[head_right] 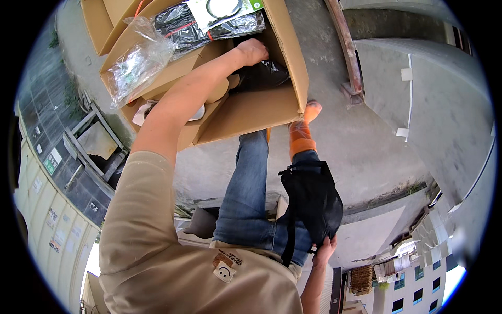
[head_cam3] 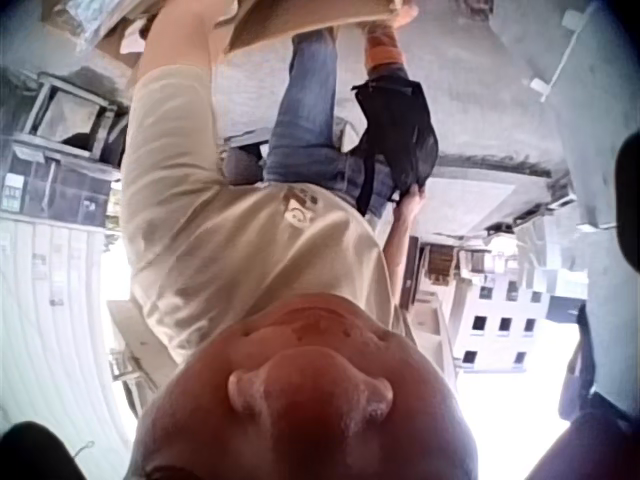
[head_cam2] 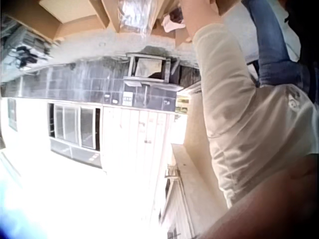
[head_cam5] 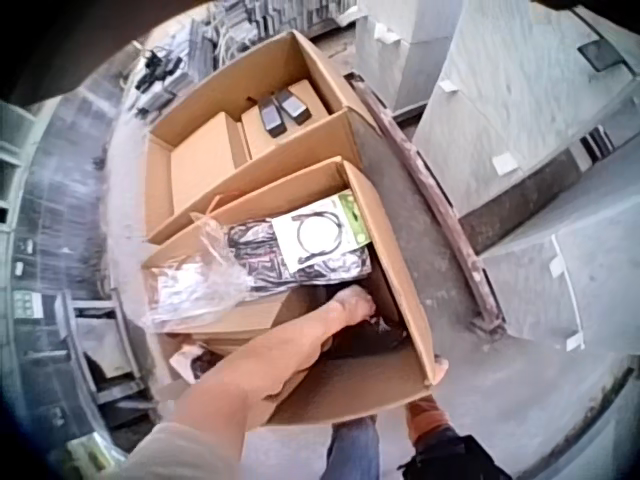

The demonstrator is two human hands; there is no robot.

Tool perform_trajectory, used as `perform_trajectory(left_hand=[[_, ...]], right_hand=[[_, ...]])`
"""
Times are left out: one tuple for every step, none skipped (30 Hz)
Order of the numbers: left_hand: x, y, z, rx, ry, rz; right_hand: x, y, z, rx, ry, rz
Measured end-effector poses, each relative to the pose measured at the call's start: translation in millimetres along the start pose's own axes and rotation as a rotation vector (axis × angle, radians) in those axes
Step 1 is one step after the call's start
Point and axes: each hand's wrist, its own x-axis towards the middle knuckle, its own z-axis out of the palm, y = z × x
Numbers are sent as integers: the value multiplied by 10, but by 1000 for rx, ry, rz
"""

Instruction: The person packs several small items, including a black pouch and plastic-wrapped accessories, into a cardboard box. They handle each item individually, placing them into the box and adjusting their positions.

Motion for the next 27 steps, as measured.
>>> perform_trajectory(left_hand=[[-126, 31, -140, -57, 75, 55], [-246, 56, -249, -114, 149, 109], [-365, 84, -237, -217, 250, 166], [-545, 181, -444, -268, 225, 175], [-719, 240, -618, -280, 265, 150], [-907, 298, -734, -295, 306, 121], [-1060, 331, -769, -339, 366, 113], [-1208, 355, -798, -383, 426, 105], [-1366, 377, -826, -424, 484, 94], [-1514, 407, -864, -459, 463, 98], [-1657, 441, -905, -494, 442, 101], [-1804, 488, -960, -529, 423, 97], [-1912, 558, -1013, -519, 469, 109], [-2013, 621, -1074, -553, 469, 122], [-2107, 682, -1119, -631, 524, 118], [-2199, 728, -1156, -709, 580, 113], [-2295, 769, -1179, -763, 646, 79], [-2396, 806, -1193, -817, 713, 43], [-2474, 818, -1251, -862, 779, 19], [-2587, 848, -1313, -900, 812, -49], [-2727, 917, -1379, -940, 839, -116], [-2871, 978, -1428, -984, 870, -192], [-3004, 1032, -1499, -999, 945, -254], [-3139, 1069, -1524, -1079, 972, -314], [-3276, 1101, -1520, -1161, 995, -372], [-3395, 1119, -1513, -1244, 1014, -430], [-3477, 1145, -1483, -1211, 1125, -483]], right_hand=[[8, 15, 1, -6, -3, -1], [1, 14, 12, -14, -6, -2], [-6, -36, 30, -23, -18, -17], [-41, -71, 77, -22, -19, -24], [-79, -97, 103, -21, -20, -32], [-98, -90, 68, -41, -41, -37], [-66, -67, 41, -59, -62, -44], [-62, -63, 22, -78, -84, -51], [-100, -129, 97, -71, -98, -66], [-120, -162, 129, -71, -113, -72], [-142, -189, 148, -71, -130, -79], [-162, -245, 171, -74, -151, -89], [-176, -271, 237, -58, -128, -97], [-169, -294, 282, -62, -143, -109], [-175, -320, 270, -74, -156, -120], [-192, -356, 265, -86, -168, -131], [-216, -393, 262, -97, -180, -137], [-246, -439, 265, -108, -192, -143], [-276, -475, 299, -107, -202, -151], [-313, -534, 347, -102, -209, -161], [-372, -595, 375, -97, -214, -165], [-414, -673, 401, -100, -222, -172], [-431, -723, 398, -96, -222, -206], [-417, -753, 386, -88, -223, -242], [-421, -772, 374, -80, -221, -274], [-441, -795, 382, -56, -234, -295], [-459, -820, 391, -32, -245, -317]])
